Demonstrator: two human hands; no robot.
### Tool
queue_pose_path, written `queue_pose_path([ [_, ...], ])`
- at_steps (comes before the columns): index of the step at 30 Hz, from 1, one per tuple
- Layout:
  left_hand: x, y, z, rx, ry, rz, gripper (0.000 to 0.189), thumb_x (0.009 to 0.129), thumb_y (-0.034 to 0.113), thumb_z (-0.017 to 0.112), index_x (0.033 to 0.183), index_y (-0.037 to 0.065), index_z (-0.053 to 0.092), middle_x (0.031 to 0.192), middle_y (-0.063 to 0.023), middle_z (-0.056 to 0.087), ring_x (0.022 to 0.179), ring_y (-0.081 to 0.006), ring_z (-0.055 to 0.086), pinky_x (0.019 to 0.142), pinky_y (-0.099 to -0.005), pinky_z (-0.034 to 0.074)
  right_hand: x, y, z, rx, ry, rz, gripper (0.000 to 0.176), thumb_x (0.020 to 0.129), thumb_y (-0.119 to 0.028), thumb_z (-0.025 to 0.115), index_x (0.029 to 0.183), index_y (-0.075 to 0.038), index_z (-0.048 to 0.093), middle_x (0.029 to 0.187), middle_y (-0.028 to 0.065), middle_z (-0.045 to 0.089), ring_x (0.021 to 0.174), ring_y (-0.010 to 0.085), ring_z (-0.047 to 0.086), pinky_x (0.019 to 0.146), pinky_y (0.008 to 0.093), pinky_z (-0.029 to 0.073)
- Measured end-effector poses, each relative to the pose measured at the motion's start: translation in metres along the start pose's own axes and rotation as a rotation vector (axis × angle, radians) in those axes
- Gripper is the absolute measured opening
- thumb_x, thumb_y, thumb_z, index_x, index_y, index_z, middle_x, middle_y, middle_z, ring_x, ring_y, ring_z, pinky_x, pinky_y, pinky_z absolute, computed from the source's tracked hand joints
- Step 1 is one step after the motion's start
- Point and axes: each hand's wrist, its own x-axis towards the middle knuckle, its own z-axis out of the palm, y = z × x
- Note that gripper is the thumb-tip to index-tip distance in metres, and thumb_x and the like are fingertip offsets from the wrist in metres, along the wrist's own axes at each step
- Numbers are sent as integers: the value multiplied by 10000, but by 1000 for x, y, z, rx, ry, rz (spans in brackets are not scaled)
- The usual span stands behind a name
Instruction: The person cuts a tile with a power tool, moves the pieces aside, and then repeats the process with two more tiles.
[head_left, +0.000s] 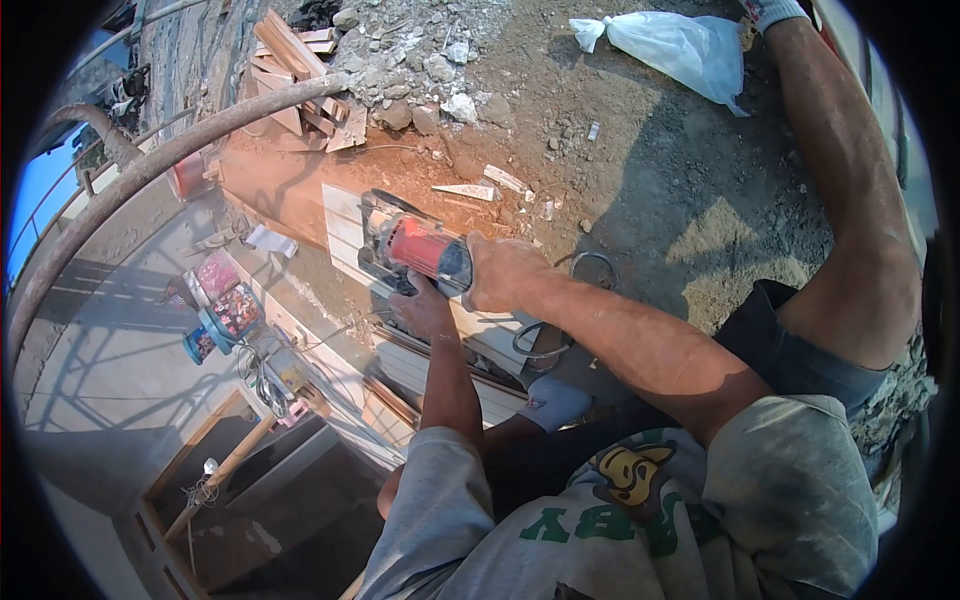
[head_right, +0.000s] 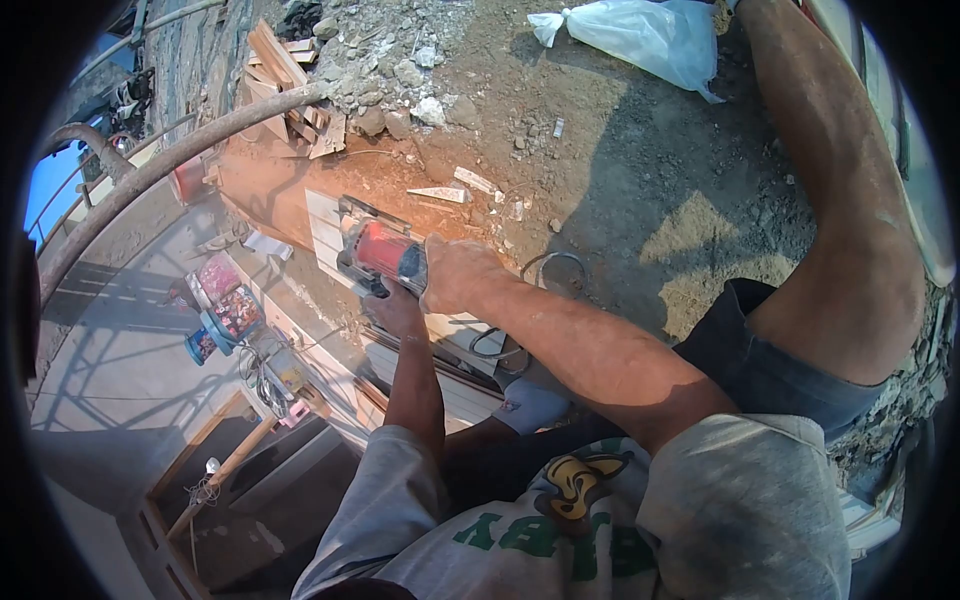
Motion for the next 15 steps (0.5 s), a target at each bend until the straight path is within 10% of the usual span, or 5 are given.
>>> queue_pose_path([
  [15,-7,-16,8,-43,16,86,654,902,554,513,1040,-84,541,1041,-287,559,1052,-451,523,915,-521,412,-17,7,-6,-14,-18,26,593,738,-277,691,1196,47,499,1068,263,661,1054,378,646,915,441,504],
])
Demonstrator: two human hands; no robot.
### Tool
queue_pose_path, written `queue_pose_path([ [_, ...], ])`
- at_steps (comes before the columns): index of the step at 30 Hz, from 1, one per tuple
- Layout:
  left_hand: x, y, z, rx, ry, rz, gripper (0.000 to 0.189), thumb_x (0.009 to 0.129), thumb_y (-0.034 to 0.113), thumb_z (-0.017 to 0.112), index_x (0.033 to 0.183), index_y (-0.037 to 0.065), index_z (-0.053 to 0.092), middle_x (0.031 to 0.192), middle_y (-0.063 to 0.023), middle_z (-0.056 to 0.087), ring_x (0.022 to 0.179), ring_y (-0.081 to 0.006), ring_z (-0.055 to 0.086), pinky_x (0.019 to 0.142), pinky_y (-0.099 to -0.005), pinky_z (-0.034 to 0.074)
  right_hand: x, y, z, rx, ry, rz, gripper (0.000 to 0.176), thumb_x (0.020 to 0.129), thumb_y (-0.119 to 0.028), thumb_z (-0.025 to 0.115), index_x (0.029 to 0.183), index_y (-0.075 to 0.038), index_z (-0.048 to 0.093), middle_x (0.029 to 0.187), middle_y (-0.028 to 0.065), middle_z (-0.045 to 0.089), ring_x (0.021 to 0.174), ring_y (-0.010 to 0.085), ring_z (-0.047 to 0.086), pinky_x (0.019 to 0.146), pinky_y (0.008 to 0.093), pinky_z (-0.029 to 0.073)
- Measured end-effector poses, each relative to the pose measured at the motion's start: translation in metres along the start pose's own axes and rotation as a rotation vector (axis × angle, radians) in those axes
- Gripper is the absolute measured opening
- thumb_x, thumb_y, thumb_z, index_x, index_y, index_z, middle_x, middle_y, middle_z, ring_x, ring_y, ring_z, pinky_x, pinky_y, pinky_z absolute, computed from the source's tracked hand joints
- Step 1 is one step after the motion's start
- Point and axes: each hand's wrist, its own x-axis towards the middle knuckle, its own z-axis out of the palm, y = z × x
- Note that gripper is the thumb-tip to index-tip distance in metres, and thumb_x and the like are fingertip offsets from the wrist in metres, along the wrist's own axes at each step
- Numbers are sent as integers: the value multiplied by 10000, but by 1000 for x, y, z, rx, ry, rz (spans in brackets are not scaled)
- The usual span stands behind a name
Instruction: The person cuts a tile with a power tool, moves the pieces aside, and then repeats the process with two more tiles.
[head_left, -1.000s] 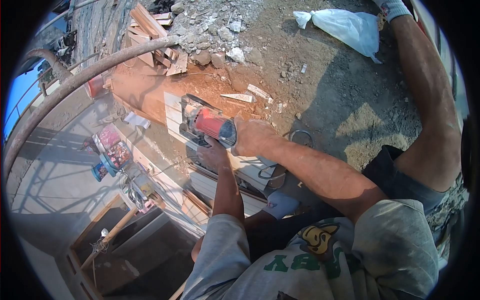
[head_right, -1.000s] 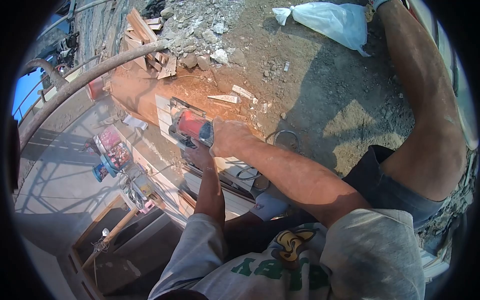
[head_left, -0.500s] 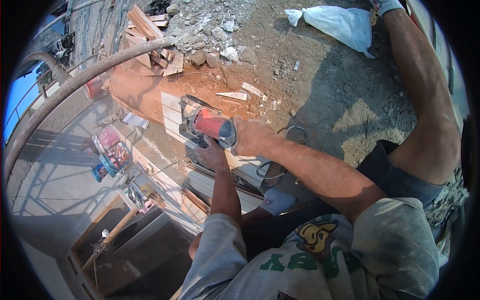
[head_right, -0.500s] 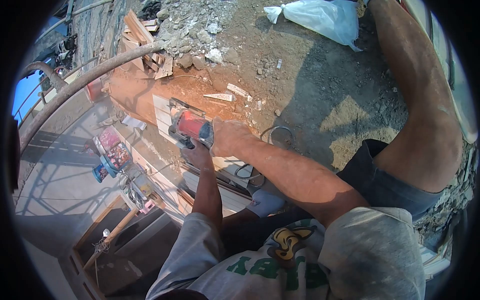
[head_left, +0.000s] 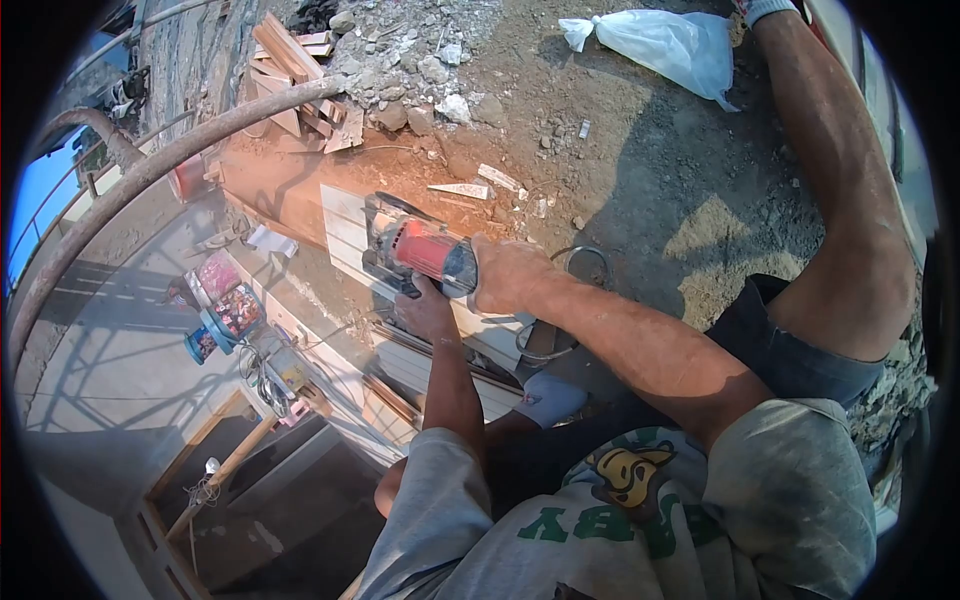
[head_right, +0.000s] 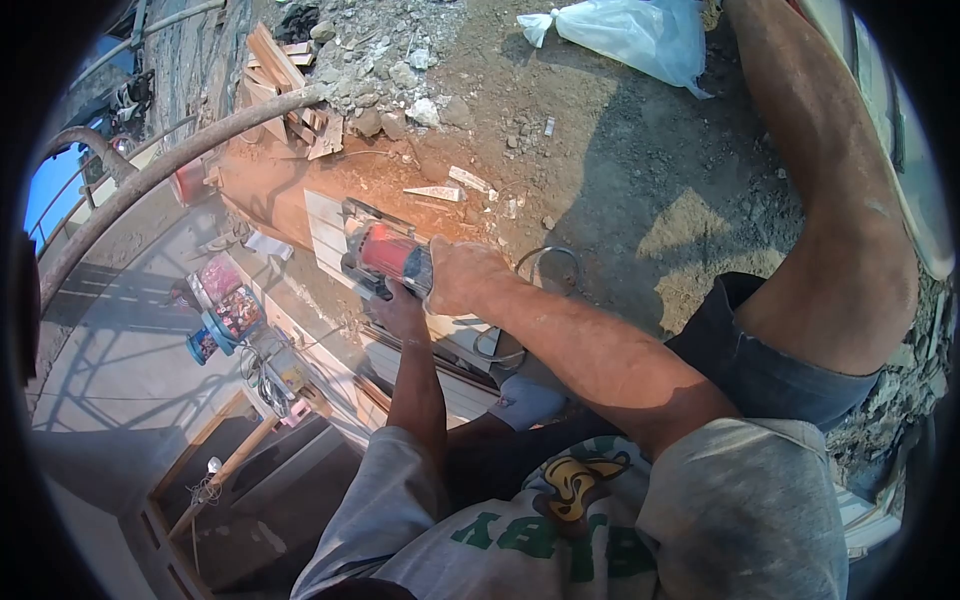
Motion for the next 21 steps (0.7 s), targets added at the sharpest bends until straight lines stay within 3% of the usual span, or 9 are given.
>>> queue_pose_path([
  [5,-5,-3,-1,32,-49,29,643,902,548,519,1003,-86,552,1023,-290,564,1024,-452,523,910,-522,406,-6,3,0,-12,11,-5,571,740,-267,683,1184,47,509,1059,265,664,1053,377,647,912,439,504],
  [11,-5,-16,6,136,30,205,628,901,545,515,965,-78,554,994,-284,564,991,-455,531,897,-527,408,-10,8,3,-3,15,7,543,742,-241,670,1178,42,515,1064,264,664,1050,377,649,914,437,503],
  [13,-23,17,-21,-21,-48,15,629,900,536,515,985,-86,558,1020,-295,567,988,-454,538,902,-520,414,-10,12,6,11,29,-1,605,711,-277,680,1194,37,493,1013,283,662,1004,419,647,890,480,506],
  [21,-29,18,-20,-4,-49,-43,647,886,528,530,1061,-94,525,1071,-300,565,1042,-456,545,918,-512,417,-19,19,10,18,58,-6,611,702,-280,682,1189,40,498,1000,277,665,989,419,649,879,485,507],
])
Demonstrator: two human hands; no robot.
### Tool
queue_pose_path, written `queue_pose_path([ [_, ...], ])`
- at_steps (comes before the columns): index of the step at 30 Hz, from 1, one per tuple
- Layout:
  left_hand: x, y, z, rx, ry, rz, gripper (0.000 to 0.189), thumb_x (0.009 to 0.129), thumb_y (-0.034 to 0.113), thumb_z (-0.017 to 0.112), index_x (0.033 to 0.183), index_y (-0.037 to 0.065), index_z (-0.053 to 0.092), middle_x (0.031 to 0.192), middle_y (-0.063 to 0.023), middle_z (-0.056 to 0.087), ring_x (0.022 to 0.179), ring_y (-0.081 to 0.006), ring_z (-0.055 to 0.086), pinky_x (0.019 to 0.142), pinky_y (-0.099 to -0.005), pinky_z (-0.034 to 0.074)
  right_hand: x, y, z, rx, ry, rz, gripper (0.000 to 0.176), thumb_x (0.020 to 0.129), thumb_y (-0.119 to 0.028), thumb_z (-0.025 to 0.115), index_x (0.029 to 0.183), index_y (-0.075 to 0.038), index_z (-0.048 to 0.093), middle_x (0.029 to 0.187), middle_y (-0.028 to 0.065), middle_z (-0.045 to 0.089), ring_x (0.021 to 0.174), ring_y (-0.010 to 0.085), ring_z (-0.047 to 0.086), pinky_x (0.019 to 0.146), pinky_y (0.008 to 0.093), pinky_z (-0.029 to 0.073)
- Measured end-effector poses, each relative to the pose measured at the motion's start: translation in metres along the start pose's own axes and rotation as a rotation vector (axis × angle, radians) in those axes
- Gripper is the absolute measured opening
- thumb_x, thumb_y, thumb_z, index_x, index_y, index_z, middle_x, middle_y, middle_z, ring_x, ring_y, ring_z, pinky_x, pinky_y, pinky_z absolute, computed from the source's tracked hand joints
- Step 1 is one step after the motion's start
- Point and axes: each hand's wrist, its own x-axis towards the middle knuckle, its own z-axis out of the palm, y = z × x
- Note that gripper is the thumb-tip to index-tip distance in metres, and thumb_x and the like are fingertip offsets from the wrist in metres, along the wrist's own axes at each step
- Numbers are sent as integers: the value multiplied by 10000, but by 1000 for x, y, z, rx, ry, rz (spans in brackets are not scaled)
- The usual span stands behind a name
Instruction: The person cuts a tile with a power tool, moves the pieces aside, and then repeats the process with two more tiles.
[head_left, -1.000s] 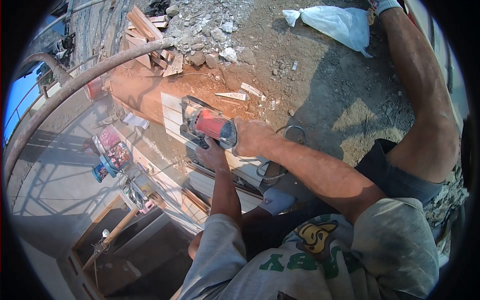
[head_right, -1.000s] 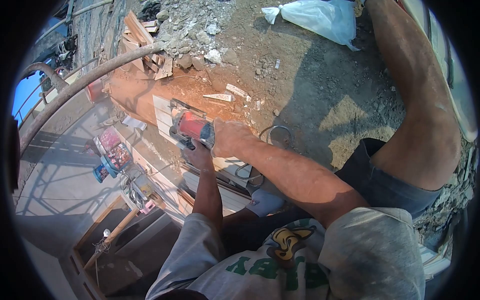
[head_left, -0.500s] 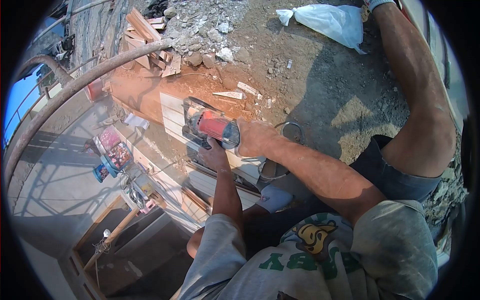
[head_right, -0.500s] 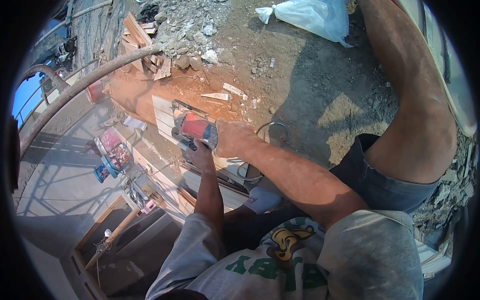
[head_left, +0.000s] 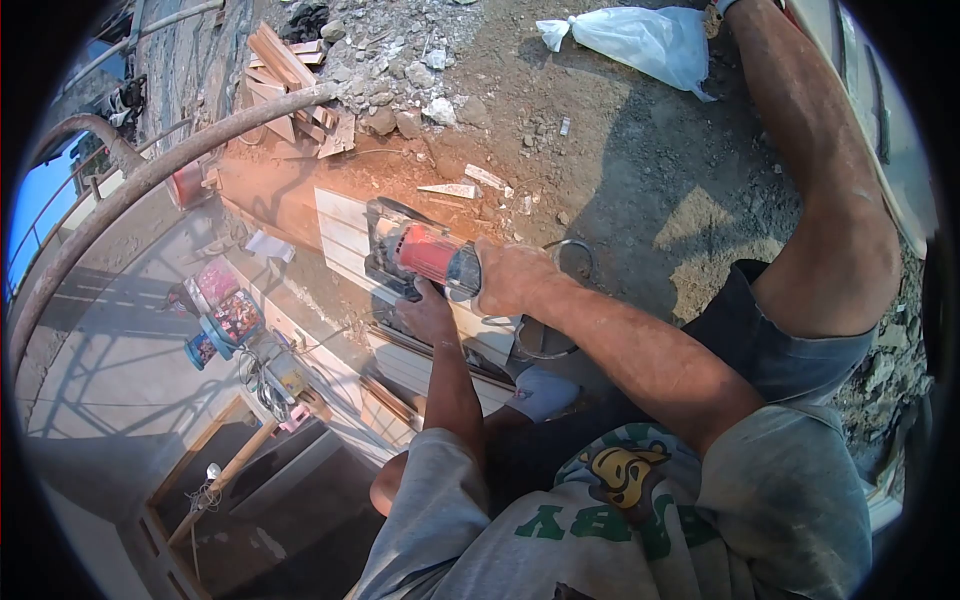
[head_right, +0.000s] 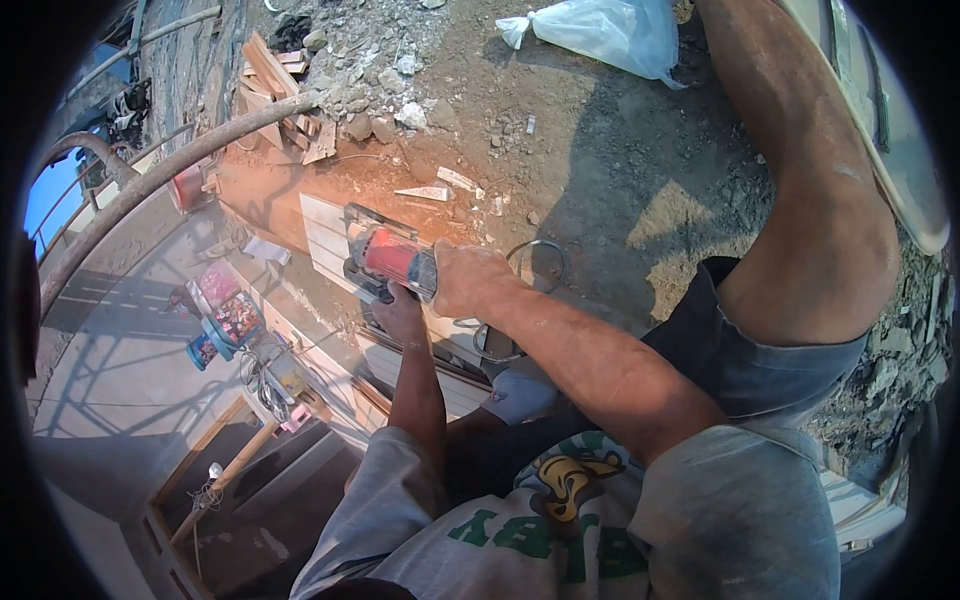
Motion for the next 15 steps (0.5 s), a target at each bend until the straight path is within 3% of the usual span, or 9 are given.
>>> queue_pose_path([
  [4,-1,-1,-2,-13,-55,-36,699,870,533,547,1129,-113,489,1096,-302,561,1062,-455,544,928,-506,416,-6,-2,-2,-20,-20,32,546,730,-242,696,1173,22,517,1049,247,670,1039,374,652,889,451,508],
  [15,-11,-10,-1,-46,-59,30,739,870,541,536,1162,-136,487,1140,-325,534,1110,-465,510,968,-496,394,-21,6,-6,-29,-14,34,535,731,-234,687,1169,23,518,1029,248,675,1022,369,659,870,451,517],
])
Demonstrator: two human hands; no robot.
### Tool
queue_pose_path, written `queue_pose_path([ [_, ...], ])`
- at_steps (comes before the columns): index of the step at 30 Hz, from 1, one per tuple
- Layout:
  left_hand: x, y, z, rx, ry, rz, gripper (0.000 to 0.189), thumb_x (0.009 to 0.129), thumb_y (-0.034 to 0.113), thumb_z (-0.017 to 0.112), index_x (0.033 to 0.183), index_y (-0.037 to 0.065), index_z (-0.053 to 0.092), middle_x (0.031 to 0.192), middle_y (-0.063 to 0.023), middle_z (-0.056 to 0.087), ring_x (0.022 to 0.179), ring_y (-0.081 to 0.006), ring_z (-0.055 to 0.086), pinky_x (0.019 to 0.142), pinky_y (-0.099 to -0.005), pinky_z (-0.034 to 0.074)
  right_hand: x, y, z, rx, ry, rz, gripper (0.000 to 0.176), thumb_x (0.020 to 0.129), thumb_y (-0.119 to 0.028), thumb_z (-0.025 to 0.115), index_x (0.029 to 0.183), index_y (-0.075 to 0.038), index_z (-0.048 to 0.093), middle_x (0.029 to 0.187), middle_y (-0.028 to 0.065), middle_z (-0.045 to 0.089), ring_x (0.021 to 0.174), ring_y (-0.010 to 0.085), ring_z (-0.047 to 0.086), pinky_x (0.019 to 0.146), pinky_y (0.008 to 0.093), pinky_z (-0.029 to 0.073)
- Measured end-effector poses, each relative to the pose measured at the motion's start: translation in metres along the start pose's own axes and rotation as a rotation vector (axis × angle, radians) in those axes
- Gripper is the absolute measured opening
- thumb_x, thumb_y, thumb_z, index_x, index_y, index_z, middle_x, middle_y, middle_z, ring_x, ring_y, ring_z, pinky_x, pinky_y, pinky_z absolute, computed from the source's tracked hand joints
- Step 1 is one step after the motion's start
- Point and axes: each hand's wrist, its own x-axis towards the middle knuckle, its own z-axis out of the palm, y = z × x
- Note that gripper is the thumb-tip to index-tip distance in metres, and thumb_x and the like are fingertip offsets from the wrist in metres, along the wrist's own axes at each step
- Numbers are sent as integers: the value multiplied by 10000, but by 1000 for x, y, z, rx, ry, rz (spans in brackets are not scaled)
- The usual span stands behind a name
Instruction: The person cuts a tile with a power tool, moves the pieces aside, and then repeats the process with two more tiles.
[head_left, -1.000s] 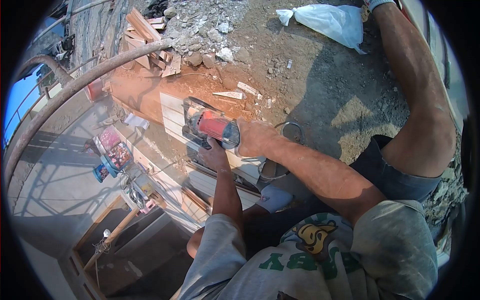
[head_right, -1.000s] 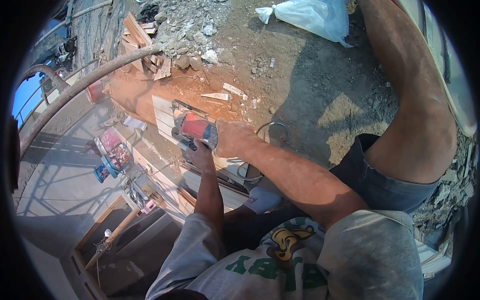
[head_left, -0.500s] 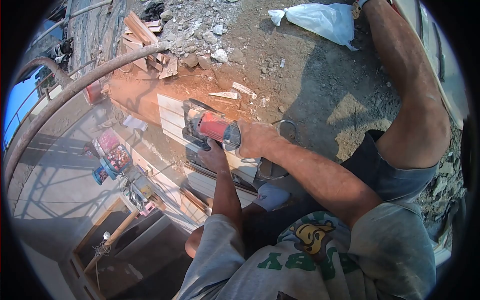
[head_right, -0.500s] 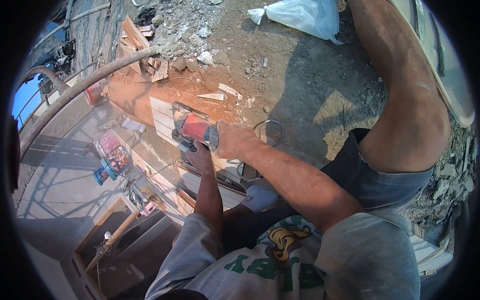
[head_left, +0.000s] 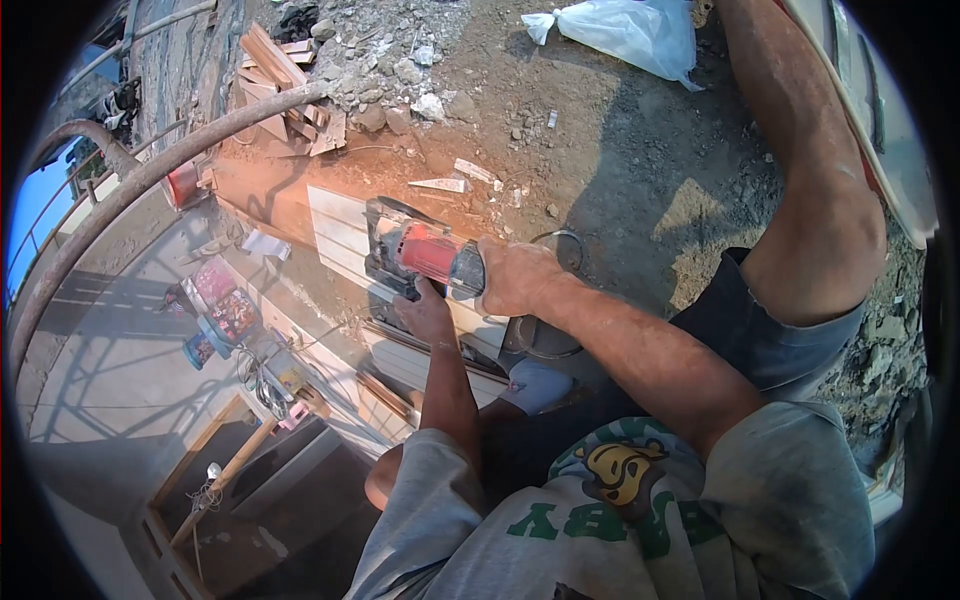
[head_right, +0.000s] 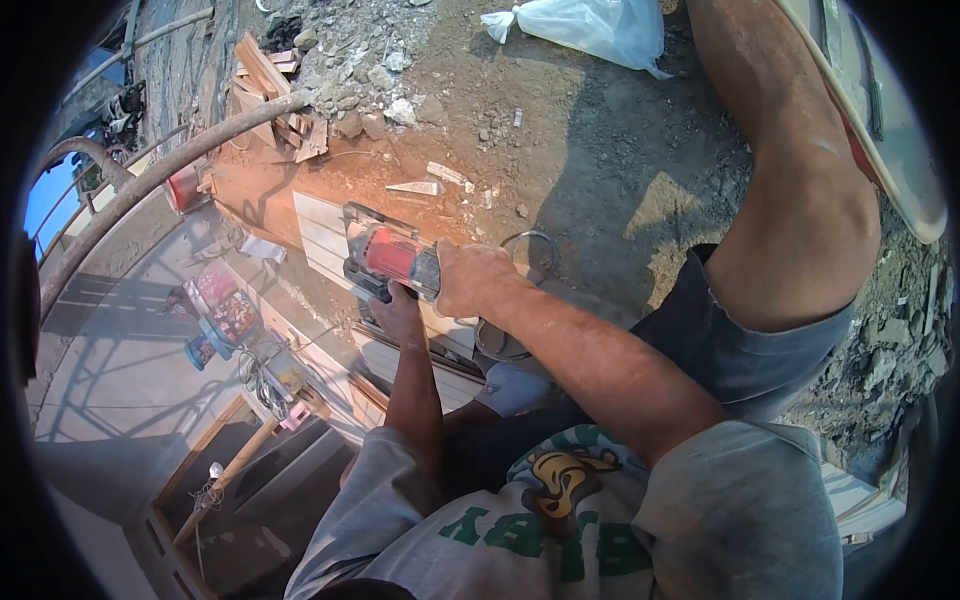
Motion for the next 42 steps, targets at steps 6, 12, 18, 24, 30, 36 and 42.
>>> queue_pose_path([
  [6,-8,6,-8,-26,-37,23,707,863,523,534,1155,-120,509,1125,-317,542,1077,-474,515,957,-502,393,-5,5,-1,-1,-13,-3,542,729,-235,683,1175,26,517,1020,248,677,1020,367,662,867,446,522],
  [12,-13,0,-6,-98,-61,-21,650,849,502,548,1106,-95,523,1101,-303,555,1035,-466,531,922,-501,400,-13,8,-3,-10,-39,7,558,738,-255,676,1190,24,507,1033,252,673,1024,366,660,879,449,514],
  [18,-22,-2,-4,-161,-70,-29,637,839,491,574,1098,-89,523,1108,-306,550,1034,-461,531,911,-499,403,-22,14,-3,-2,-31,11,562,744,-276,674,1194,18,507,1057,253,664,1033,373,653,894,447,504],
  [24,-35,0,-10,-164,-86,7,642,843,488,580,1097,-97,516,1109,-304,540,1050,-470,512,917,-508,393,-31,18,-2,-3,-30,24,560,744,-264,669,1199,20,509,1056,257,663,1042,378,647,899,444,502],
  [30,-35,-19,-3,73,-99,183,636,870,492,560,1106,-96,512,1111,-306,517,1070,-466,483,940,-501,386,-38,25,2,5,-21,19,548,738,-253,661,1189,27,523,1045,264,664,1029,385,650,901,453,499],
  [36,-46,-14,-8,39,-108,159,602,886,463,549,1097,-100,516,1082,-299,511,1065,-461,473,954,-498,374,-42,35,11,13,21,-9,583,727,-283,683,1187,32,512,1012,272,668,1003,405,651,889,467,498],
  [42,-55,-9,-13,39,-147,140,565,897,447,547,1101,-80,522,1032,-290,506,1064,-456,484,947,-503,376,-51,35,7,16,34,-3,546,728,-239,645,1189,31,530,1019,270,670,1005,394,658,892,457,502],
])
